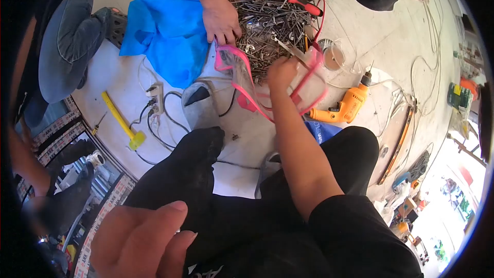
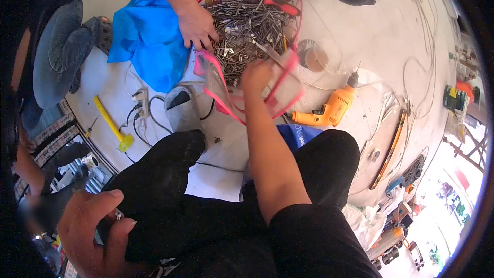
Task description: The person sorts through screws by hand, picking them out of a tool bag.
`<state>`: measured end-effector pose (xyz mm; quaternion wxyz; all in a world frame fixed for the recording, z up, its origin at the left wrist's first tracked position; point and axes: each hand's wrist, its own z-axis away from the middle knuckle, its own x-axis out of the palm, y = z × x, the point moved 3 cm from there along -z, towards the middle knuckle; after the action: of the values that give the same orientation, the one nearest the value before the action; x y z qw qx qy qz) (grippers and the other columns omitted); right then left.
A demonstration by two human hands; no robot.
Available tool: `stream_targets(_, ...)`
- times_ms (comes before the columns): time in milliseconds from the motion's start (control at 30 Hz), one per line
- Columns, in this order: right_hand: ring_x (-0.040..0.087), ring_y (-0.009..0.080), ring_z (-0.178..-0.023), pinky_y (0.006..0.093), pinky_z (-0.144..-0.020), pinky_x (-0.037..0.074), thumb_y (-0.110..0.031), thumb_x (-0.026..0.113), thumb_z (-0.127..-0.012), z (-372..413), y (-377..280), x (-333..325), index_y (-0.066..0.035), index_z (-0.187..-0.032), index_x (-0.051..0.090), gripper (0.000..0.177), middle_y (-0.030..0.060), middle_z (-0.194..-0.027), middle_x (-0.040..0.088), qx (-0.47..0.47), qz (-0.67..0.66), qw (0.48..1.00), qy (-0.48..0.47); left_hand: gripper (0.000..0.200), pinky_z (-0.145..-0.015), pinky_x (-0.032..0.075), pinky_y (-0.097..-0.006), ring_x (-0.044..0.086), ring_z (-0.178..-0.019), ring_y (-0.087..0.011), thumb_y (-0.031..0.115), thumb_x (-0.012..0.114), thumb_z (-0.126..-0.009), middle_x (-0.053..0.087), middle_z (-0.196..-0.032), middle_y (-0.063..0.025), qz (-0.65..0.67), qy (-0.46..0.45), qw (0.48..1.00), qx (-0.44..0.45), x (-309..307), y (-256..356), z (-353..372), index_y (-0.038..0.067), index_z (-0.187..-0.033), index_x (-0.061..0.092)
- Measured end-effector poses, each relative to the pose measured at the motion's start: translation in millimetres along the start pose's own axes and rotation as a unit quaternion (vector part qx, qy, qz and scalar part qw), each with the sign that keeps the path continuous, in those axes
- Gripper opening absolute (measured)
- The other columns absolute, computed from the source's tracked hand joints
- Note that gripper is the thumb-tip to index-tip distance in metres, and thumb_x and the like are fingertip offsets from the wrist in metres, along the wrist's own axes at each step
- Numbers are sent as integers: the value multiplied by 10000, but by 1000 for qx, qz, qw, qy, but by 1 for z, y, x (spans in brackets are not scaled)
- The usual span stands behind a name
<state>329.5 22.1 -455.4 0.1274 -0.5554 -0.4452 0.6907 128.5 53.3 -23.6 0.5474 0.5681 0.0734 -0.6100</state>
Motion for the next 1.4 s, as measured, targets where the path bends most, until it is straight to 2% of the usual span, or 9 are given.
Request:
stream_targets(67,646,479,-901,505,-822,510,-84,513,-860,-15,24,-2,111,-1161,570,363,308,-946,666,131,94,985,-61,215,-558,479,-309,605,-635,-224,-3,702,-839,650,-796,-111,-9,5,1000,-8,0,0,0,5,-1054,698)
stream_targets(233,665,435,-885,472,-812,523,-97,549,-830,-11,29,9,67,-1117,639,343,281,-949,684,52,76,995,-49,212,-579,492,-311,616,-651,-234,1,706,-837,661,-813,-119,-31,8,999,-18,2,-2,3,7,-1050,700)
stream_targets(300,663,445,-895,501,-776,517,-103,532,-840,-3,28,14,18,-1093,658,308,282,-899,683,-48,76,982,-166,212,-589,498,-313,619,-657,-239,1,706,-838,664,-817,-122,-33,8,999,-16,2,-2,3,7,-1049,701)
stream_targets(433,680,402,-877,481,-826,512,-122,518,-864,1,17,11,-33,-1117,673,309,249,-893,695,51,-82,930,-354,208,-606,506,-319,623,-672,-251,10,702,-847,668,-831,-127,-15,7,1000,-8,0,2,1,6,-1055,699)
stream_targets(700,642,456,-983,484,-877,503,-93,501,-901,-13,33,4,100,-1153,591,330,326,-1047,652,38,52,998,-17,228,-589,498,-321,614,-653,-254,13,697,-855,662,-827,-136,11,-14,1000,21,4,3,-3,3,-1083,689)
stream_targets(833,647,448,-975,475,-869,508,-91,509,-888,-18,29,8,95,-1176,590,352,319,-1038,657,97,84,988,-89,230,-579,495,-319,614,-643,-247,8,700,-850,652,-805,-127,-26,-4,1000,8,3,0,-1,2,-1080,690)
stream_targets(1000,664,468,-851,503,-790,523,-57,519,-848,-14,25,-2,140,-1073,617,315,346,-940,657,-48,39,970,-237,226,-580,494,-316,618,-648,-240,10,707,-844,652,-799,-120,-29,0,1000,-2,-1,0,-2,1,-1069,694)
stream_targets(1200,645,447,-975,459,-883,493,-88,489,-899,-9,17,-15,108,-1243,530,398,310,-1021,662,96,42,994,-33,208,-574,489,-312,618,-659,-237,33,719,-849,659,-821,-120,12,-5,1000,-3,1,-5,2,8,-1054,703)
stream_targets(1400,649,448,-955,483,-847,507,-127,556,-850,-19,78,20,44,-1148,623,350,281,-1010,672,72,134,986,-64,206,-570,484,-316,614,-654,-236,33,715,-854,665,-834,-123,-24,-8,999,-23,-1,-10,6,9,-1058,702)
